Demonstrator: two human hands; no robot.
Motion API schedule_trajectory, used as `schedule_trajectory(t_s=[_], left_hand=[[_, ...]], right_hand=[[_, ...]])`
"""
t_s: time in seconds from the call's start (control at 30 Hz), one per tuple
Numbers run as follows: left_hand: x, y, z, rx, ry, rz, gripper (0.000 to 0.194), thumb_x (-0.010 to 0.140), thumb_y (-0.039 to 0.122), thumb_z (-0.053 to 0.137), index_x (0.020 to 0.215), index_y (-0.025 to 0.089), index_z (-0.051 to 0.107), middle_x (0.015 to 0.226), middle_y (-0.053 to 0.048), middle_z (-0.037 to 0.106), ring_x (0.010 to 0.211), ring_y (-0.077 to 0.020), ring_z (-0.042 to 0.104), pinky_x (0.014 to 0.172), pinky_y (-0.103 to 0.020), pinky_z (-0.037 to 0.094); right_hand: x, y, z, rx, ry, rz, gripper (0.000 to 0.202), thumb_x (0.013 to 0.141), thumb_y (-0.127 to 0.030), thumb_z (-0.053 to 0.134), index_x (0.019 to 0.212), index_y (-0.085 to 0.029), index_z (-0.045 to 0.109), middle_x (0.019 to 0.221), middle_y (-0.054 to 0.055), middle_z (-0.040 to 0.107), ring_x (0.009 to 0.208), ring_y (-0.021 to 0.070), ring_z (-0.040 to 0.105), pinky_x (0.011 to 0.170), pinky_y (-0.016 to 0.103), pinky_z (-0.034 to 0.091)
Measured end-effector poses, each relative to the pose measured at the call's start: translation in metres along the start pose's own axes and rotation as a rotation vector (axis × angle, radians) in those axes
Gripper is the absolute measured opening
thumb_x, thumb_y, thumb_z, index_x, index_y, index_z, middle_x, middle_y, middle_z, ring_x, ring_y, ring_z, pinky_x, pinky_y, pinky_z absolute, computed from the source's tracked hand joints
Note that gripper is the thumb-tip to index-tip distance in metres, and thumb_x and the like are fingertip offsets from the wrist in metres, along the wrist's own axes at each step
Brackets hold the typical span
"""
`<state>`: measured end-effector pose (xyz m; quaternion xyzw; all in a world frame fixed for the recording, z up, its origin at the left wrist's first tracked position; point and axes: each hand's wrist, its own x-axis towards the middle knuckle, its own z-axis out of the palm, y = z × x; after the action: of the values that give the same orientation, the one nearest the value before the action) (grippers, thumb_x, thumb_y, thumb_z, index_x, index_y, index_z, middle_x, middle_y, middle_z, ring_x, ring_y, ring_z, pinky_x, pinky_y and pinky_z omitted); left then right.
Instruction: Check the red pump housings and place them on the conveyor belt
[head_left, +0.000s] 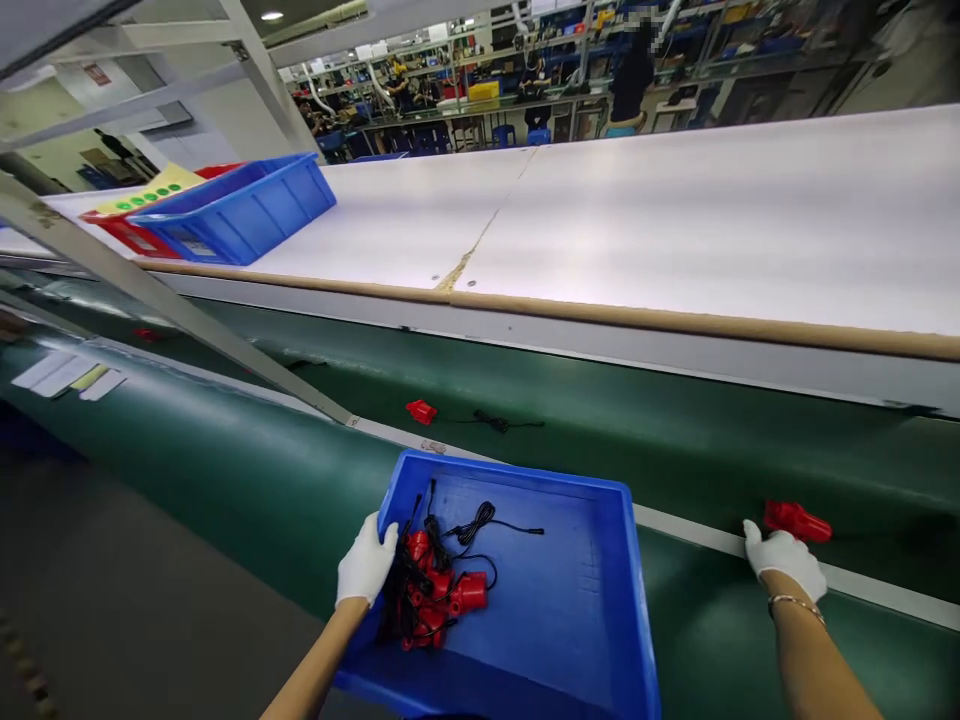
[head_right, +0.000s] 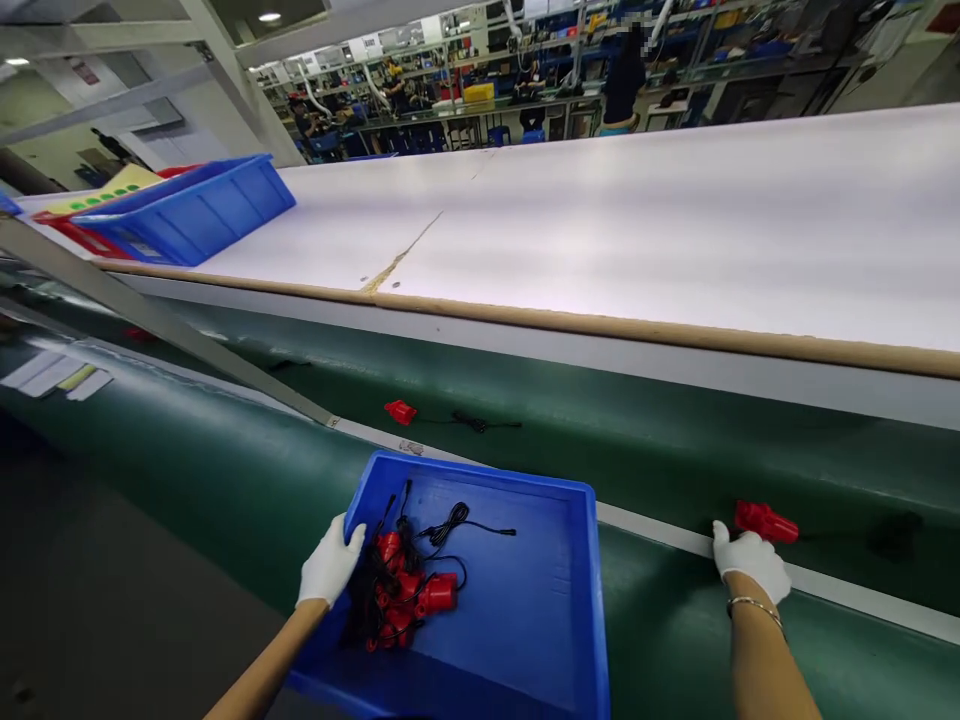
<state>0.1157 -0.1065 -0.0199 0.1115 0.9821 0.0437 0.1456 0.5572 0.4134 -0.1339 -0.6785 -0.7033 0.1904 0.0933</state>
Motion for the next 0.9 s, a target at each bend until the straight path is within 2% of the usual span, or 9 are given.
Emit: schedule_trajectory(t_s=[0.07,0.2,0.33,0.43,0.5,0.6,0.7,0.8,0.9], left_hand=[[-0.001,-0.003,0.001,0.012,0.013,0.034,0.043,0.098,0.05,0.033,0.128,0.023,0.048,0.112,-0.009,0.072,0.096,-0.028,0.071,0.078,-0.035,0.051],[-0.006,-0.004,-0.001,0.061,0.086,0.177,0.046,0.1,0.037,0.03,0.139,0.014,0.041,0.128,-0.017,0.062,0.113,-0.0295,0.063,0.092,-0.04,0.047],[-0.03,0.009,0.015,0.14,0.025,0.584,0.044,0.098,0.028,0.036,0.139,0.014,0.045,0.137,-0.019,0.053,0.13,-0.03,0.048,0.108,-0.045,0.033],[-0.054,0.022,0.044,0.217,-0.179,0.946,0.027,0.092,0.038,0.054,0.112,0.022,0.064,0.109,-0.009,0.066,0.104,-0.0253,0.061,0.092,-0.038,0.044],[-0.067,0.027,0.064,0.284,-0.262,1.082,0.033,0.086,0.045,0.064,0.105,0.018,0.066,0.1,-0.011,0.066,0.094,-0.0266,0.063,0.08,-0.037,0.046],[-0.074,0.03,0.081,0.377,-0.304,1.167,0.033,0.085,0.037,0.067,0.106,0.012,0.064,0.098,-0.015,0.065,0.091,-0.0294,0.063,0.073,-0.037,0.046],[-0.073,0.027,0.082,0.434,-0.323,1.19,0.019,0.087,0.021,0.062,0.104,0.011,0.063,0.093,-0.014,0.065,0.088,-0.0289,0.065,0.072,-0.037,0.047],[-0.072,0.027,0.078,0.457,-0.339,1.167,0.019,0.083,0.011,0.061,0.102,0.011,0.061,0.093,-0.014,0.065,0.086,-0.0287,0.066,0.07,-0.037,0.048],[-0.075,0.031,0.069,0.427,-0.333,1.107,0.021,0.084,0.009,0.058,0.105,0.009,0.06,0.098,-0.016,0.065,0.087,-0.0288,0.066,0.07,-0.037,0.05]], right_hand=[[-0.042,-0.005,0.019,-0.018,0.011,-0.051,0.036,0.078,-0.053,0.046,0.08,-0.019,0.058,0.11,0.024,0.059,0.117,0.0479,0.053,0.084,0.062,0.042],[-0.141,-0.017,0.05,-0.015,0.031,-0.127,0.055,0.08,-0.052,0.033,0.116,-0.017,0.056,0.131,0.025,0.049,0.134,0.0456,0.04,0.099,0.062,0.037],[-0.222,-0.026,0.066,0.02,-0.055,-0.18,0.062,0.076,-0.052,0.036,0.117,-0.013,0.059,0.131,0.025,0.052,0.131,0.0442,0.045,0.103,0.06,0.039],[-0.248,-0.023,0.06,0.051,-0.153,-0.181,0.059,0.07,-0.054,0.04,0.106,-0.015,0.067,0.128,0.019,0.059,0.126,0.0394,0.053,0.102,0.051,0.046],[-0.25,-0.017,0.048,0.059,-0.177,-0.122,0.056,0.07,-0.054,0.04,0.099,-0.017,0.07,0.116,0.018,0.066,0.114,0.0388,0.061,0.094,0.05,0.052],[-0.248,-0.01,0.018,0.05,-0.123,0.001,0.06,0.078,-0.051,0.033,0.105,-0.011,0.069,0.11,0.022,0.068,0.101,0.0418,0.066,0.084,0.054,0.055],[-0.259,-0.025,-0.01,0.047,-0.016,0.047,0.06,0.086,-0.047,0.028,0.12,-0.014,0.064,0.123,0.02,0.064,0.11,0.0424,0.062,0.089,0.057,0.052],[-0.291,-0.072,-0.022,0.14,-0.04,-0.183,0.05,0.091,-0.046,0.032,0.118,-0.019,0.065,0.125,0.014,0.065,0.115,0.0361,0.06,0.099,0.055,0.048],[-0.331,-0.131,-0.01,0.229,-0.269,-0.546,0.047,0.095,-0.046,0.036,0.118,-0.017,0.065,0.123,0.012,0.066,0.117,0.0302,0.061,0.107,0.052,0.044]])
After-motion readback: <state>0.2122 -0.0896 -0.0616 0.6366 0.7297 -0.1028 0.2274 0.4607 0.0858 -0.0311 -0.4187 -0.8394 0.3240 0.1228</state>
